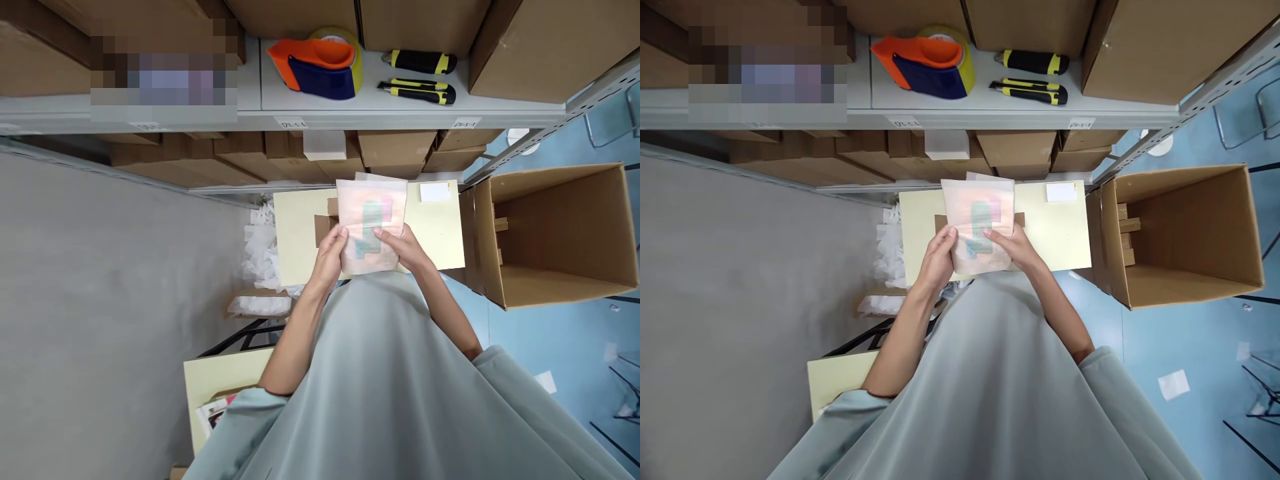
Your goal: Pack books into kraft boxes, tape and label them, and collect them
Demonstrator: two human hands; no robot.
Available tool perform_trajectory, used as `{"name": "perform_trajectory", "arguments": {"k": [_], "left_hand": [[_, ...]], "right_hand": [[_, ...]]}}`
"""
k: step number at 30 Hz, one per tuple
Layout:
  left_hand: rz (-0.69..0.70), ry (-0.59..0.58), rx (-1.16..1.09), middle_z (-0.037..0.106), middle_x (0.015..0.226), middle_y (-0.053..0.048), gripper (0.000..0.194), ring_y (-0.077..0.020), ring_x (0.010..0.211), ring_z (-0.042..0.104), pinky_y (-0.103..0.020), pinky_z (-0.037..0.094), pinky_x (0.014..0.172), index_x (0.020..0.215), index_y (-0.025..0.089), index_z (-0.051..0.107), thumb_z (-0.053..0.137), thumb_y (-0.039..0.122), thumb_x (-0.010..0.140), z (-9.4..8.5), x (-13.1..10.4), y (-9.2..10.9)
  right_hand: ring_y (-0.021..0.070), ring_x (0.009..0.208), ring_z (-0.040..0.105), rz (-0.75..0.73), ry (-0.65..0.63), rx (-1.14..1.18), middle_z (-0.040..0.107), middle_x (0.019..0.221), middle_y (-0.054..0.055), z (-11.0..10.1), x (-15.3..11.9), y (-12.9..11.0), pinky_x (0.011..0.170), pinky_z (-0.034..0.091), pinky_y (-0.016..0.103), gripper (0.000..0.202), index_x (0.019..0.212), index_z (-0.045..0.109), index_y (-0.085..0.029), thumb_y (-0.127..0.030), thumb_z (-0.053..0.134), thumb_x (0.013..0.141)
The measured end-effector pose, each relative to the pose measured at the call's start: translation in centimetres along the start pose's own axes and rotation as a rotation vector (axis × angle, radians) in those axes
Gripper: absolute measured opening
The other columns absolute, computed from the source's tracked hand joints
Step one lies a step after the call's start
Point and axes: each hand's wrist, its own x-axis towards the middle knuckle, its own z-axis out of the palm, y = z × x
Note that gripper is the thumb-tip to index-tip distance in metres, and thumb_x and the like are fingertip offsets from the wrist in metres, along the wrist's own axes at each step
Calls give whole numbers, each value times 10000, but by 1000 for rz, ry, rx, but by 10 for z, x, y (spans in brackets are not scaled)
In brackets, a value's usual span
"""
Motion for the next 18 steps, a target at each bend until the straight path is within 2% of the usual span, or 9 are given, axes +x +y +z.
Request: {"name": "perform_trajectory", "arguments": {"k": [3, 5, 7, 8, 10, 12, 13, 16, 18], "left_hand": [[18, -25, 117, 807, 1181, -109, 573, -308, 1164, 763, -406, 643, 988, 1167, 215, 765, 681, 754, 992, -8, 0, -6], [98, 64, 225, 783, 1282, -128, 596, -321, 1248, 739, -425, 628, 1054, 1257, 220, 749, 756, 732, 953, -17, 3, -9], [138, 117, 264, 734, 1431, -144, 709, -335, 1385, 687, -441, 601, 1132, 1405, 242, 701, 844, 710, 892, -25, 8, -10], [114, 80, 240, 721, 1469, -151, 773, -346, 1424, 669, -449, 597, 1146, 1452, 246, 686, 869, 715, 866, -30, 10, -10], [-7, -107, 128, 763, 1406, -173, 818, -373, 1371, 711, -462, 633, 1084, 1424, 220, 733, 875, 763, 829, -37, 12, -10], [-131, -263, 10, 829, 1201, -177, 788, -367, 1156, 797, -446, 679, 926, 1277, 186, 820, 890, 797, 784, -41, 12, -11], [-166, -276, -29, 841, 1085, -162, 754, -342, 1030, 816, -424, 684, 841, 1191, 180, 850, 914, 793, 756, -41, 11, -12], [-162, -111, -74, 811, 830, -87, 636, -257, 787, 783, -365, 663, 688, 1020, 195, 886, 977, 740, 704, -37, 7, -17], [-99, 22, -79, 813, 810, -72, 637, -251, 790, 779, -367, 671, 703, 1002, 201, 897, 999, 733, 667, -34, 5, -19]], "right_hand": [[342, 1182, 813, 9, 13, -4, 871, 1209, 75, -1, -2, 10, 1124, 649, 514, 681, 1195, 820, -223, -700, 980, 736], [342, 1170, 818, 13, 33, 3, 875, 1182, 71, -1, -3, 16, 1102, 659, 510, 694, 1202, 814, -229, -710, 977, 728], [344, 1177, 816, 12, 54, 20, 876, 1172, 70, 0, -5, 20, 1081, 670, 503, 713, 1206, 809, -237, -730, 972, 717], [346, 1186, 814, 13, 61, 27, 875, 1177, 71, 0, -6, 21, 1073, 675, 499, 723, 1210, 807, -241, -738, 970, 712], [349, 1197, 811, 15, 69, 35, 875, 1182, 74, 0, -8, 21, 1066, 682, 497, 746, 1216, 804, -244, -747, 975, 692], [356, 1195, 811, 24, 67, 26, 877, 1171, 79, 0, -9, 20, 1064, 683, 503, 760, 1205, 805, -241, -748, 986, 668], [358, 1195, 810, 29, 67, 14, 878, 1168, 82, 0, -10, 20, 1066, 682, 507, 760, 1196, 807, -240, -750, 988, 663], [352, 1223, 799, 24, 69, -41, 874, 1201, 89, 2, -10, 23, 1111, 657, 507, 736, 1177, 812, -232, -755, 975, 686], [346, 1246, 788, 2, 77, -88, 867, 1230, 93, 3, -8, 26, 1142, 635, 506, 731, 1173, 813, -224, -756, 968, 697]]}}
